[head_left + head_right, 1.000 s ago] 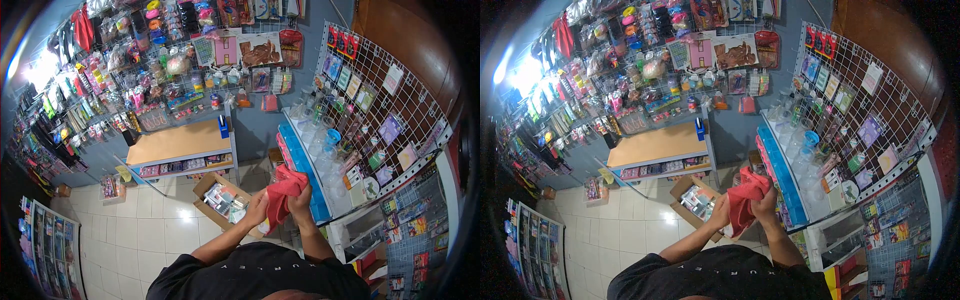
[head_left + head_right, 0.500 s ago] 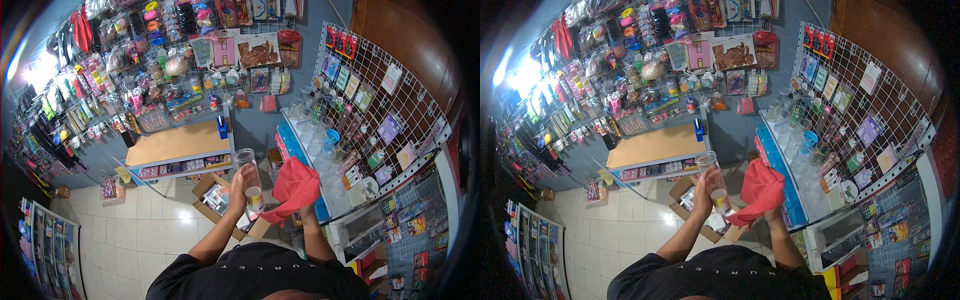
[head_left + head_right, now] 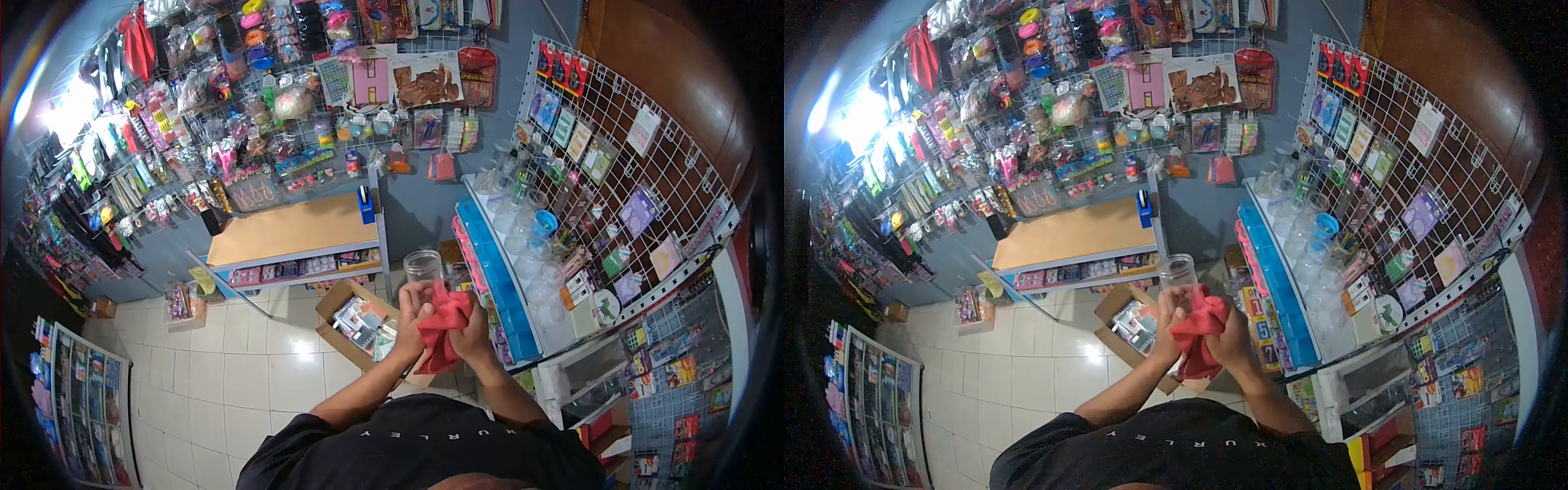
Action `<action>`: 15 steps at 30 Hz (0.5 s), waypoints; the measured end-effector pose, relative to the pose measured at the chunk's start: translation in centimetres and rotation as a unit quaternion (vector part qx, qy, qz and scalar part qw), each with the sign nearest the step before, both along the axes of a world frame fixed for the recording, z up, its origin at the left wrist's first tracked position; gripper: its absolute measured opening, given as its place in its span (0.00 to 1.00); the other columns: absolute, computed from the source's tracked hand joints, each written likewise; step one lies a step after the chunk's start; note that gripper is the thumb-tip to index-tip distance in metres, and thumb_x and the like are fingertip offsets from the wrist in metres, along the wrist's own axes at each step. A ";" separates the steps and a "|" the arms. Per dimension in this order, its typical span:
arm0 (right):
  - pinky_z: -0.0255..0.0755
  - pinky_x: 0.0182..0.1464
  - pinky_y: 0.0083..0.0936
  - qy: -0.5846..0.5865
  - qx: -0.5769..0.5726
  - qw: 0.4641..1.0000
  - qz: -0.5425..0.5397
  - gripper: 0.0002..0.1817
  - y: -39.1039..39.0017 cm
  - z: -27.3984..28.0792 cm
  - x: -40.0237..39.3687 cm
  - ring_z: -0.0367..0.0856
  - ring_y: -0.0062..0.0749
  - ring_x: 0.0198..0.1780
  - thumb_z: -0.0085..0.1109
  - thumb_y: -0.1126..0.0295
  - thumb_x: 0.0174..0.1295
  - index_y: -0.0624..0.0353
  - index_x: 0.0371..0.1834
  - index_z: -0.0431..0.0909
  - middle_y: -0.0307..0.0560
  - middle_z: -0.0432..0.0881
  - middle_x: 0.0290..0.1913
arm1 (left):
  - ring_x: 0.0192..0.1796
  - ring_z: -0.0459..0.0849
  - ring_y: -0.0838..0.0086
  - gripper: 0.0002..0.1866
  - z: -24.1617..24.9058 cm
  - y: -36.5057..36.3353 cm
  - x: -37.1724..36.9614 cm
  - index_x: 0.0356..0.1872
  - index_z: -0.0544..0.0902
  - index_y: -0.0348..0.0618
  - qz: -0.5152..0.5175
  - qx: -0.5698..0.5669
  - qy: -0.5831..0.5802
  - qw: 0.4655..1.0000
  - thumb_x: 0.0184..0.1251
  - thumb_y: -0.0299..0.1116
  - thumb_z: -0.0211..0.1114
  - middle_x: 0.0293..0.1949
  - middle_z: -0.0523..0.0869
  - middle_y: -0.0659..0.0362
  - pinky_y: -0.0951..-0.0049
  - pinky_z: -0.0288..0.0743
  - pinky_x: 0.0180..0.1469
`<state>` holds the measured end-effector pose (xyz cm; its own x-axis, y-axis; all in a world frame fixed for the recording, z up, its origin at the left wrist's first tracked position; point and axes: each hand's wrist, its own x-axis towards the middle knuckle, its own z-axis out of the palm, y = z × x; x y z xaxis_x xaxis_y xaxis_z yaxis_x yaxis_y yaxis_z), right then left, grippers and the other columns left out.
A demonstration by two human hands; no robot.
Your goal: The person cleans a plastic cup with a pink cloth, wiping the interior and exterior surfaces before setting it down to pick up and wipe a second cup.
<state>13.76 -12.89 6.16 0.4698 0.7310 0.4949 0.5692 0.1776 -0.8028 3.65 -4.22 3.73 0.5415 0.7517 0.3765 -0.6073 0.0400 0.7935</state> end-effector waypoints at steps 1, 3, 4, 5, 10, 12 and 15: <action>0.76 0.45 0.40 0.020 -0.012 1.000 -0.002 0.14 0.2 -0.3 0.2 0.84 0.58 0.43 0.63 0.69 0.59 0.62 0.46 0.75 0.59 0.84 0.39 | 0.61 0.72 0.72 0.20 -0.4 0.3 0.1 0.57 0.68 0.42 0.023 -0.010 0.006 1.000 0.77 0.45 0.56 0.57 0.72 0.56 0.68 0.65 0.66; 0.76 0.45 0.38 0.019 -0.007 1.000 0.008 0.13 -0.1 0.4 0.3 0.85 0.53 0.43 0.63 0.71 0.59 0.62 0.45 0.76 0.57 0.84 0.39 | 0.60 0.73 0.73 0.18 -0.7 0.8 -0.4 0.56 0.70 0.42 0.021 -0.035 0.049 0.998 0.78 0.45 0.56 0.54 0.74 0.58 0.69 0.65 0.65; 0.76 0.45 0.36 0.019 -0.005 1.000 0.013 0.12 -0.2 0.6 0.3 0.85 0.51 0.42 0.63 0.72 0.58 0.61 0.44 0.76 0.57 0.84 0.40 | 0.59 0.74 0.74 0.18 -0.6 1.1 -0.8 0.55 0.72 0.42 0.020 -0.047 0.070 0.996 0.78 0.45 0.56 0.53 0.75 0.59 0.70 0.66 0.64; 0.75 0.47 0.36 0.015 0.011 1.000 0.007 0.11 -0.2 0.7 0.4 0.84 0.49 0.44 0.62 0.71 0.59 0.62 0.43 0.76 0.56 0.83 0.41 | 0.51 0.76 0.74 0.24 -1.3 1.7 -0.8 0.58 0.74 0.39 0.056 -0.016 0.119 0.991 0.81 0.51 0.46 0.49 0.77 0.57 0.71 0.70 0.57; 0.71 0.59 0.32 0.053 0.140 0.988 0.033 0.15 -0.3 -1.7 3.2 0.78 0.35 0.55 0.57 0.65 0.67 0.65 0.50 0.76 0.49 0.80 0.53 | 0.50 0.77 0.70 0.35 -1.0 4.9 -1.3 0.70 0.67 0.36 0.040 -0.091 0.062 0.993 0.81 0.57 0.40 0.50 0.78 0.54 0.67 0.72 0.57; 0.63 0.69 0.34 0.107 0.088 0.987 0.083 0.28 -1.1 -2.4 4.3 0.70 0.38 0.67 0.52 0.57 0.71 0.66 0.67 0.67 0.52 0.72 0.66 | 0.50 0.78 0.68 0.37 -0.3 5.3 -1.8 0.70 0.67 0.36 0.048 -0.153 0.044 0.986 0.80 0.60 0.37 0.51 0.78 0.53 0.65 0.72 0.58; 0.56 0.74 0.35 0.164 0.072 0.976 0.127 0.35 -0.9 -2.0 3.3 0.64 0.41 0.73 0.51 0.55 0.72 0.66 0.74 0.57 0.55 0.67 0.71 | 0.51 0.79 0.69 0.37 0.5 4.5 -1.7 0.69 0.67 0.37 0.035 -0.116 0.055 0.991 0.80 0.61 0.34 0.52 0.79 0.53 0.66 0.73 0.59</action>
<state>17.11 -13.77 4.21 0.4325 0.7787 0.4546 0.2087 0.4040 -0.8906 1.95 0.33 4.28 0.5139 0.8480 0.1301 -0.5249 0.1908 0.8295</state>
